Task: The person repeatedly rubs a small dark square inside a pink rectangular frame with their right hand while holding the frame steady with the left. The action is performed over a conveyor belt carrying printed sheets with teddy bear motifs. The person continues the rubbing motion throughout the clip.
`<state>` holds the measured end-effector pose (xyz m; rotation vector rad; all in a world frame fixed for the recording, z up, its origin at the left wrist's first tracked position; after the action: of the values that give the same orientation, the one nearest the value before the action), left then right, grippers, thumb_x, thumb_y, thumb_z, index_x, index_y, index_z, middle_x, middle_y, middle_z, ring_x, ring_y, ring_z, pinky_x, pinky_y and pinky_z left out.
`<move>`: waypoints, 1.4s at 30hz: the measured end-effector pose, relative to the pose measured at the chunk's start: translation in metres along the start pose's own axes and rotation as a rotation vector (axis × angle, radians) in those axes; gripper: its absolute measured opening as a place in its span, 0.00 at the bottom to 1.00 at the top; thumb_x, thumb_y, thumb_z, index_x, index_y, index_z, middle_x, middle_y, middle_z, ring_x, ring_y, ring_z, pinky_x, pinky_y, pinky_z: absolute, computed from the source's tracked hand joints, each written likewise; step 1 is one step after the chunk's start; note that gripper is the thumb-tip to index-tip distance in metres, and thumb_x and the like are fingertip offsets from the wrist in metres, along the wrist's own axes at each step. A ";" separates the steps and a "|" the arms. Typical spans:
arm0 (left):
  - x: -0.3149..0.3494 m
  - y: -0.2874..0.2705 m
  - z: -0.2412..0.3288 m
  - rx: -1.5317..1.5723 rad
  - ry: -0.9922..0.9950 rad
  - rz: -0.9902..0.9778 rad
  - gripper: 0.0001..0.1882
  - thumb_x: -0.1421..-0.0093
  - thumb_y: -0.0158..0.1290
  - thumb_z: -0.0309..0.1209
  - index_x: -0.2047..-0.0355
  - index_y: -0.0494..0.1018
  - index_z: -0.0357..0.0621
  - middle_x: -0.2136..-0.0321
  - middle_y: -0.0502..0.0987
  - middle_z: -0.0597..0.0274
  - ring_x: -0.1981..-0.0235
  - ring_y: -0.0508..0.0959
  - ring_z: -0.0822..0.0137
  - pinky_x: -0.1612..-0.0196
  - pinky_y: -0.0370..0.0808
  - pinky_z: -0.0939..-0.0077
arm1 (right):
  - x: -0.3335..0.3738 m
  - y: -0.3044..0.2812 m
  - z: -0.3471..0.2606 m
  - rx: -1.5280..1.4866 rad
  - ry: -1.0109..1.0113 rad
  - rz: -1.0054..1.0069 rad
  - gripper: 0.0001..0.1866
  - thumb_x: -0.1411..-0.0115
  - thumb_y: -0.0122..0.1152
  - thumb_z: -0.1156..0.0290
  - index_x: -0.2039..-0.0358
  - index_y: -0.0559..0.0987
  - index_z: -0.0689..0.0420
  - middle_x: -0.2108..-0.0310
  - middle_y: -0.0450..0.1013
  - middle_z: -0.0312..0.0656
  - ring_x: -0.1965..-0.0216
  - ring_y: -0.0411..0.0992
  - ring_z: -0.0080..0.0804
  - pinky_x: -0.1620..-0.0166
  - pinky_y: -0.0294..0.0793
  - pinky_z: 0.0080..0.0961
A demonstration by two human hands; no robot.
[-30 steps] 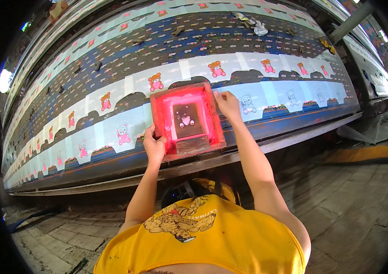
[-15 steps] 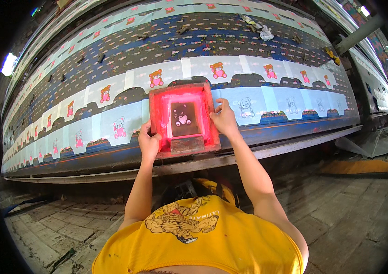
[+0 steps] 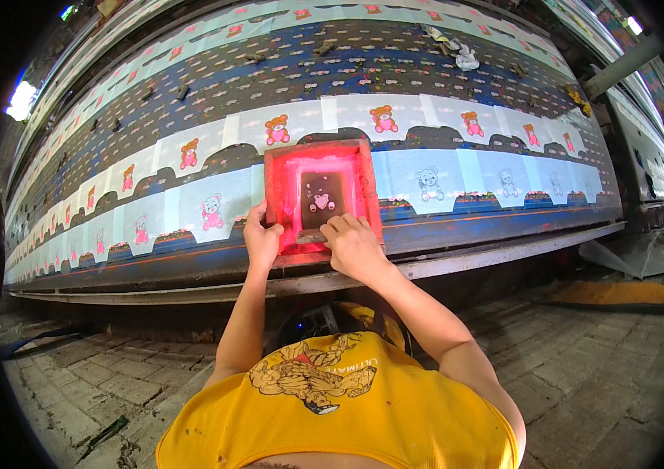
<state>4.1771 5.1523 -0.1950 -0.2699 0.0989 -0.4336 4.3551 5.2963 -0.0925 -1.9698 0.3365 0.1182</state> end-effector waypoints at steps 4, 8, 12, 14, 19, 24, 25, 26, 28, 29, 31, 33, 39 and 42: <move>-0.001 0.000 0.001 0.022 -0.024 -0.005 0.33 0.51 0.58 0.14 0.41 0.72 0.29 0.49 0.81 0.45 0.46 0.81 0.58 0.42 0.76 0.67 | -0.013 0.007 0.011 -0.092 0.028 0.080 0.09 0.47 0.62 0.79 0.64 0.79 0.60 0.65 0.77 0.48 0.58 0.76 0.51 0.52 0.76 0.47; 0.000 -0.004 0.001 0.004 -0.059 -0.011 0.33 0.51 0.58 0.14 0.40 0.72 0.29 0.49 0.81 0.46 0.47 0.81 0.60 0.41 0.75 0.68 | -0.013 -0.007 0.001 -0.155 0.050 0.005 0.07 0.47 0.62 0.79 0.65 0.79 0.62 0.67 0.77 0.50 0.61 0.76 0.54 0.55 0.78 0.47; -0.001 -0.002 -0.009 0.133 -0.064 -0.016 0.30 0.47 0.59 0.15 0.41 0.73 0.29 0.47 0.80 0.48 0.46 0.80 0.63 0.41 0.74 0.70 | -0.006 0.017 -0.014 -0.081 -0.021 -0.010 0.08 0.46 0.61 0.79 0.64 0.77 0.62 0.67 0.76 0.51 0.60 0.76 0.51 0.55 0.78 0.44; -0.002 -0.003 -0.011 0.247 -0.121 -0.026 0.28 0.46 0.59 0.16 0.42 0.74 0.29 0.45 0.80 0.49 0.45 0.79 0.63 0.40 0.74 0.70 | -0.008 0.028 -0.016 -0.019 0.027 0.024 0.09 0.45 0.60 0.78 0.63 0.76 0.61 0.66 0.76 0.51 0.60 0.76 0.50 0.55 0.78 0.42; -0.001 -0.009 -0.011 0.392 -0.192 -0.026 0.24 0.42 0.58 0.17 0.43 0.74 0.30 0.46 0.80 0.53 0.47 0.79 0.67 0.42 0.75 0.71 | -0.033 0.040 -0.012 0.048 0.101 0.120 0.09 0.41 0.62 0.77 0.60 0.75 0.61 0.65 0.76 0.52 0.60 0.77 0.53 0.56 0.78 0.46; 0.007 -0.002 0.012 0.195 -0.089 -0.027 0.29 0.46 0.60 0.16 0.42 0.70 0.30 0.50 0.81 0.50 0.50 0.81 0.64 0.45 0.77 0.70 | -0.064 0.041 0.021 0.117 0.090 0.161 0.09 0.44 0.60 0.78 0.62 0.76 0.61 0.65 0.76 0.52 0.60 0.77 0.51 0.55 0.79 0.44; 0.007 -0.002 0.012 0.108 -0.029 -0.005 0.30 0.47 0.60 0.16 0.41 0.69 0.30 0.51 0.81 0.49 0.50 0.81 0.63 0.45 0.77 0.69 | -0.071 0.039 0.029 0.126 0.079 0.159 0.09 0.46 0.59 0.78 0.63 0.76 0.61 0.64 0.76 0.51 0.60 0.76 0.50 0.54 0.79 0.43; 0.006 -0.001 0.006 0.152 -0.051 -0.005 0.33 0.49 0.62 0.16 0.41 0.68 0.31 0.51 0.81 0.48 0.50 0.82 0.61 0.45 0.77 0.68 | -0.077 0.036 0.035 0.126 0.027 0.193 0.10 0.48 0.60 0.78 0.63 0.77 0.61 0.64 0.77 0.51 0.59 0.77 0.51 0.54 0.79 0.43; 0.005 0.001 0.010 0.184 -0.040 -0.031 0.33 0.50 0.62 0.16 0.41 0.69 0.32 0.50 0.81 0.48 0.50 0.82 0.61 0.44 0.77 0.68 | -0.086 0.032 0.054 0.108 -0.010 0.171 0.09 0.47 0.60 0.78 0.64 0.77 0.61 0.64 0.77 0.50 0.58 0.77 0.51 0.53 0.79 0.43; 0.004 0.002 0.012 0.200 -0.034 -0.042 0.33 0.50 0.62 0.16 0.41 0.69 0.32 0.50 0.81 0.48 0.49 0.82 0.61 0.44 0.77 0.67 | -0.087 0.030 0.062 0.099 -0.031 0.160 0.08 0.47 0.60 0.77 0.64 0.77 0.61 0.64 0.77 0.50 0.58 0.78 0.51 0.53 0.79 0.44; 0.003 0.000 0.005 0.189 -0.007 -0.049 0.32 0.50 0.61 0.16 0.42 0.69 0.32 0.50 0.80 0.48 0.49 0.82 0.60 0.44 0.77 0.67 | -0.095 0.013 0.062 0.042 -0.048 0.134 0.08 0.47 0.59 0.79 0.64 0.79 0.60 0.64 0.79 0.50 0.57 0.79 0.50 0.52 0.79 0.44; 0.002 -0.001 -0.001 0.170 0.018 -0.045 0.32 0.50 0.61 0.16 0.42 0.70 0.32 0.50 0.80 0.48 0.49 0.82 0.59 0.44 0.77 0.66 | -0.104 -0.002 0.065 0.025 -0.076 0.114 0.08 0.46 0.59 0.79 0.64 0.80 0.59 0.64 0.79 0.50 0.57 0.79 0.50 0.52 0.79 0.45; 0.002 0.003 -0.001 0.125 0.039 -0.047 0.32 0.51 0.60 0.16 0.42 0.70 0.34 0.51 0.79 0.50 0.50 0.81 0.57 0.45 0.77 0.66 | -0.131 0.011 0.091 -0.007 -0.049 0.127 0.10 0.47 0.57 0.81 0.63 0.81 0.60 0.62 0.80 0.50 0.56 0.78 0.53 0.50 0.78 0.47; 0.003 0.002 -0.004 0.100 0.027 -0.041 0.32 0.51 0.60 0.16 0.42 0.71 0.34 0.51 0.77 0.50 0.51 0.81 0.57 0.46 0.77 0.65 | -0.109 0.023 0.081 -0.034 -0.008 0.103 0.10 0.47 0.56 0.82 0.64 0.80 0.61 0.62 0.80 0.51 0.56 0.77 0.53 0.51 0.78 0.47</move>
<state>4.1799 5.1515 -0.1990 -0.1679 0.0975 -0.4811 4.2504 5.3807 -0.1208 -1.9850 0.4328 0.1989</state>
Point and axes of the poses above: each hand's wrist, its own x-axis away from the middle knuckle, its own y-axis out of the palm, z = x × y, the point moved 5 cm from there along -x, towards the middle knuckle
